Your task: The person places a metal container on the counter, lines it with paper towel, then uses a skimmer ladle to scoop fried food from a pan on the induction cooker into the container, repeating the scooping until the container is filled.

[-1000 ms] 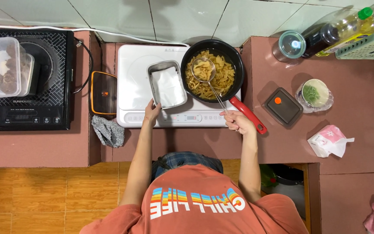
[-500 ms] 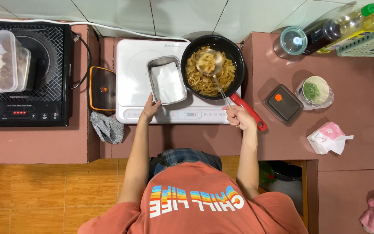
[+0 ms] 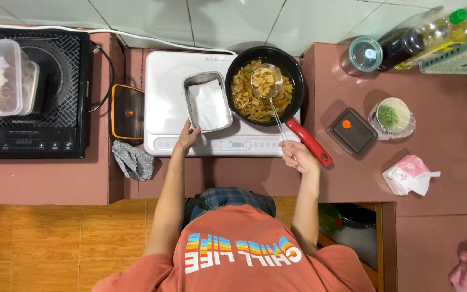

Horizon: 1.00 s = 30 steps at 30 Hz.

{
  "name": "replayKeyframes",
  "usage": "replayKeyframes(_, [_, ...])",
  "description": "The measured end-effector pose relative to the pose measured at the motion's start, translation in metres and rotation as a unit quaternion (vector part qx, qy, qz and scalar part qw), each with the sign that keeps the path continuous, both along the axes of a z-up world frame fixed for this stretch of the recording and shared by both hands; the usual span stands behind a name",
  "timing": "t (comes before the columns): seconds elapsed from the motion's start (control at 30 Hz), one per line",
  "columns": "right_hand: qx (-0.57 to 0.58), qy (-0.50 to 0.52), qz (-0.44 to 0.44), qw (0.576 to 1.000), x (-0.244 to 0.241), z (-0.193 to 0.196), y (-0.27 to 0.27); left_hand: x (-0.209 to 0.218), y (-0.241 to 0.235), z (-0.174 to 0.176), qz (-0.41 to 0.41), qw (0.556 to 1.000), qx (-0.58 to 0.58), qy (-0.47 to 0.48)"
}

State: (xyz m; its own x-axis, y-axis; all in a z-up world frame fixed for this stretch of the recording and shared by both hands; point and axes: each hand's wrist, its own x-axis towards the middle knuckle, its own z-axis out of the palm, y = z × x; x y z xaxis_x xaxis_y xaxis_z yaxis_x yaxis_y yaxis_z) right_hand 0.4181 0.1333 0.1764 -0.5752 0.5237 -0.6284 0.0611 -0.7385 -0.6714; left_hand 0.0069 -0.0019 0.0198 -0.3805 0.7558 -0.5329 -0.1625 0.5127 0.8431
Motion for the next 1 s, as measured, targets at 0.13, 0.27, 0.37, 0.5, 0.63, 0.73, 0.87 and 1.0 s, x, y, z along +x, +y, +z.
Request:
replayKeyframes(0.13, [0.009, -0.008, -0.004, 1.000, 0.002, -0.012, 0.003, 0.001, 0.000, -0.011, 0.005, 0.999, -0.029, -0.030])
replayKeyframes(0.27, [-0.002, 0.036, -0.010, 0.999, 0.002, -0.017, 0.008, -0.007, 0.001, -0.013, -0.005, 1.000, 0.003, -0.011])
replayKeyframes(0.37, [-0.011, 0.036, -0.010, 0.999, 0.006, -0.025, 0.006, -0.005, 0.001, -0.014, -0.015, 1.000, -0.020, -0.010])
replayKeyframes(0.5, [-0.021, 0.057, -0.021, 0.998, 0.008, -0.031, 0.003, -0.006, -0.001, -0.015, -0.014, 1.000, -0.008, -0.016])
replayKeyframes(0.63, [-0.014, 0.033, -0.005, 0.999, 0.005, -0.028, 0.005, -0.005, -0.002, -0.012, -0.018, 1.000, -0.009, -0.014])
replayKeyframes(0.73, [-0.033, 0.072, -0.010, 0.997, 0.003, -0.031, 0.005, -0.006, -0.004, -0.004, -0.021, 0.999, -0.026, -0.016])
replayKeyframes(0.87, [-0.021, 0.075, -0.002, 0.997, 0.002, -0.022, 0.004, -0.008, -0.004, -0.021, -0.020, 1.000, -0.011, -0.020])
replayKeyframes(1.0, [0.005, 0.066, -0.003, 0.998, 0.002, -0.029, 0.005, -0.008, -0.005, -0.002, -0.020, 0.999, -0.019, -0.030])
